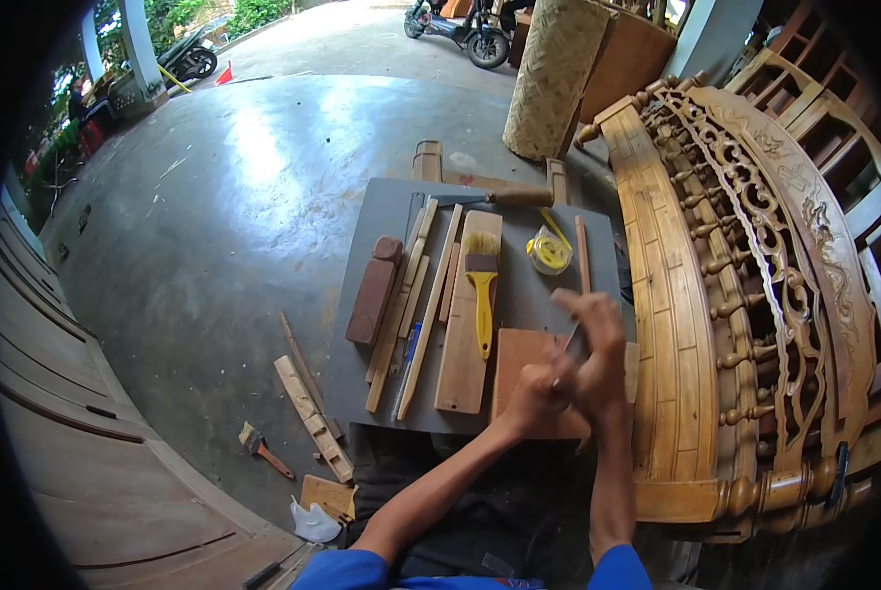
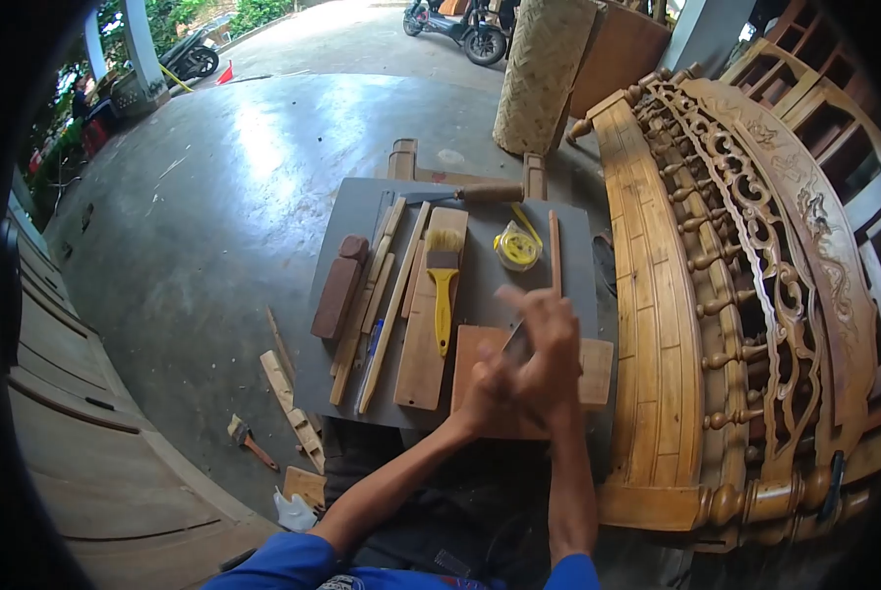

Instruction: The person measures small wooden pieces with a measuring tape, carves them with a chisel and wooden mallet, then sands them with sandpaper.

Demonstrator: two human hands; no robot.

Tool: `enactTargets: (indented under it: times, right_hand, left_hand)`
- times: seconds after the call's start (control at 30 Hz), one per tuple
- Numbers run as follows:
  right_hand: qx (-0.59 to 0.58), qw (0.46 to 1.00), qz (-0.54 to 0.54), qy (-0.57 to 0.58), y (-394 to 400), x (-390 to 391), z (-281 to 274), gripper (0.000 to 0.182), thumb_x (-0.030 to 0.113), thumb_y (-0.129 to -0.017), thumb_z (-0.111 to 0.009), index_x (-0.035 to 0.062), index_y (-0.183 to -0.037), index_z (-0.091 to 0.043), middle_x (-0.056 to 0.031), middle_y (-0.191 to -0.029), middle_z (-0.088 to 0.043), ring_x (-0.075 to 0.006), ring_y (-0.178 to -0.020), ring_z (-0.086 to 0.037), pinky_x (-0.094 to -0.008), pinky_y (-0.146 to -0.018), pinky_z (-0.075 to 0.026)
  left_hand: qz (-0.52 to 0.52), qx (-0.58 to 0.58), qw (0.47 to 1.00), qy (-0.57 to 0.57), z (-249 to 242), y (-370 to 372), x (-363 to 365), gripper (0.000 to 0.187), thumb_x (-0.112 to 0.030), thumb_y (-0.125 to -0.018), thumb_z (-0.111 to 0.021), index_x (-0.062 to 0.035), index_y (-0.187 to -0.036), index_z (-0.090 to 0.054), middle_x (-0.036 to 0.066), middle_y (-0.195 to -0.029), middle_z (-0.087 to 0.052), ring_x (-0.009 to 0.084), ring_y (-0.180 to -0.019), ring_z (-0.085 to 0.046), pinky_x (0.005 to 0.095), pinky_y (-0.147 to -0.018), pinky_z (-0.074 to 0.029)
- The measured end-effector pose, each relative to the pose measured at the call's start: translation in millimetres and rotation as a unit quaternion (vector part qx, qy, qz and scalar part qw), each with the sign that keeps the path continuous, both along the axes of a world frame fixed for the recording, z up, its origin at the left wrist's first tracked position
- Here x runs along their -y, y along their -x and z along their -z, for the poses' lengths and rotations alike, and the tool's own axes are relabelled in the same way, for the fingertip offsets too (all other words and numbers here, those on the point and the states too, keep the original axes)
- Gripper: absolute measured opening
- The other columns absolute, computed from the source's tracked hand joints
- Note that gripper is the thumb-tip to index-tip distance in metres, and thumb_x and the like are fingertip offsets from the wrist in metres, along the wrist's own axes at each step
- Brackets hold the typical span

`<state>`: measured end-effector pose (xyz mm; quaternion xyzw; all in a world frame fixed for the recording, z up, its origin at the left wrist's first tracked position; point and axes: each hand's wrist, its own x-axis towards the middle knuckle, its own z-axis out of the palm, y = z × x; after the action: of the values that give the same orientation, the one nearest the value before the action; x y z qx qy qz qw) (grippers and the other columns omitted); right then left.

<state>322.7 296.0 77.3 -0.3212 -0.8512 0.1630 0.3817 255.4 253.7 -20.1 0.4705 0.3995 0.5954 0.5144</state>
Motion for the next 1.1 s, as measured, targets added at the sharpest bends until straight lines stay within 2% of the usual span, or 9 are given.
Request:
enactTargets:
  times: [0.07, 0.13, 0.2, 0.33, 0.47, 0.53, 0.63, 0.77, 1.1]
  right_hand:
    - [0.098, 0.988, -0.069, -0.094, 7.1, 31.8, -14.0, 0.05, 0.044, -0.063, -0.064, 0.0085, -0.099, -0.062, -0.0115, -0.085, -0.051, -0.0269, -0.082, -0.05, -0.0363, -0.075, -0.038]
    - [0.078, 0.995, -0.013, -0.055, -3.1, 24.7, -6.9, 0.051, 0.043, -0.063, -0.065, 0.0088, -0.101, -0.062, -0.0112, -0.087, -0.052, -0.0259, -0.083, -0.05, -0.0374, -0.076, -0.039]
    - [0.005, 0.998, 0.062, 0.015, -10.2, 7.8, -0.7, 0.05, 0.04, -0.061, -0.068, 0.0099, -0.1, -0.063, -0.0111, -0.089, -0.055, -0.0259, -0.086, -0.052, -0.0393, -0.079, -0.039]
    - [0.11, 0.989, -0.058, -0.076, 2.0, 44.4, -16.7, 0.046, 0.032, -0.059, -0.065, 0.0051, -0.096, -0.061, -0.0149, -0.09, -0.055, -0.0293, -0.087, -0.052, -0.0414, -0.081, -0.039]
    - [0.021, 0.997, 0.069, -0.006, -7.0, 2.1, 1.9, 0.049, 0.046, -0.065, -0.06, 0.0073, -0.094, -0.063, -0.0135, -0.085, -0.055, -0.0285, -0.082, -0.05, -0.04, -0.075, -0.037]
    - [0.108, 0.992, 0.014, -0.066, -5.6, 17.9, -5.9, 0.047, 0.038, -0.061, -0.063, 0.0057, -0.095, -0.062, -0.0144, -0.088, -0.054, -0.0309, -0.085, -0.05, -0.041, -0.076, -0.038]
    - [0.113, 0.99, 0.06, -0.064, -19.6, -6.3, -7.9, 0.043, 0.04, -0.074, -0.055, 0.0074, -0.102, -0.062, -0.0111, -0.087, -0.053, -0.0254, -0.084, -0.05, -0.0351, -0.079, -0.037]
    - [-0.385, 0.863, -0.002, 0.327, -38.2, -18.7, 1.0, 0.053, 0.039, -0.084, -0.047, -0.0035, -0.113, -0.055, -0.0017, -0.087, -0.045, -0.0108, -0.08, -0.043, -0.0242, -0.073, -0.036]
    - [-0.423, 0.779, -0.137, 0.442, -24.0, 12.2, 17.3, 0.076, 0.057, -0.079, -0.042, -0.0051, -0.123, -0.048, -0.0007, -0.086, -0.037, -0.01, -0.077, -0.033, -0.0213, -0.074, -0.028]
  left_hand:
    - [-0.06, 0.386, 0.92, -0.021, -16.8, -26.6, -0.4, 0.021, -0.005, -0.066, -0.064, -0.0061, -0.086, -0.056, 0.014, -0.073, -0.058, 0.0323, -0.072, -0.06, 0.0375, -0.065, -0.045]
    - [-0.089, 0.312, 0.944, -0.064, -3.8, -25.9, 12.9, 0.023, -0.003, -0.067, -0.062, -0.0076, -0.089, -0.056, 0.015, -0.073, -0.058, 0.0306, -0.069, -0.061, 0.0363, -0.06, -0.047]
    - [-0.07, -0.233, 0.956, -0.163, 23.1, -0.5, 2.2, 0.029, -0.007, -0.071, -0.061, -0.0103, -0.1, -0.057, 0.014, -0.082, -0.06, 0.0258, -0.076, -0.062, 0.0347, -0.064, -0.048]
    - [-0.389, -0.292, 0.857, -0.171, 33.3, -50.6, -14.9, 0.034, -0.01, -0.067, -0.066, -0.0089, -0.1, -0.058, 0.012, -0.074, -0.06, 0.0293, -0.068, -0.062, 0.0337, -0.063, -0.049]
    - [-0.117, -0.239, 0.94, -0.212, 20.6, 0.3, -4.6, 0.036, -0.017, -0.068, -0.068, -0.0059, -0.101, -0.058, 0.009, -0.077, -0.063, 0.0255, -0.071, -0.063, 0.0328, -0.067, -0.05]
    - [-0.077, 0.239, 0.965, -0.079, 24.6, -33.0, -18.0, 0.02, -0.008, -0.069, -0.064, -0.0035, -0.088, -0.057, 0.013, -0.067, -0.059, 0.0304, -0.065, -0.062, 0.0355, -0.059, -0.048]
    - [-0.141, -0.2, 0.954, -0.171, 9.6, -2.6, 3.8, 0.011, -0.001, -0.069, -0.062, -0.0036, -0.078, -0.055, 0.017, -0.062, -0.054, 0.0346, -0.061, -0.059, 0.0372, -0.052, -0.045]
    - [-0.159, -0.195, 0.947, -0.198, 9.3, -5.1, 3.8, 0.012, -0.001, -0.071, -0.062, -0.0032, -0.069, -0.05, 0.017, -0.057, -0.051, 0.0328, -0.054, -0.056, 0.0355, -0.047, -0.042]
    - [-0.093, -0.214, 0.958, -0.167, 3.3, 5.4, 9.1, 0.019, -0.004, -0.067, -0.066, -0.0024, -0.068, -0.048, 0.017, -0.058, -0.051, 0.0342, -0.056, -0.057, 0.0357, -0.048, -0.042]
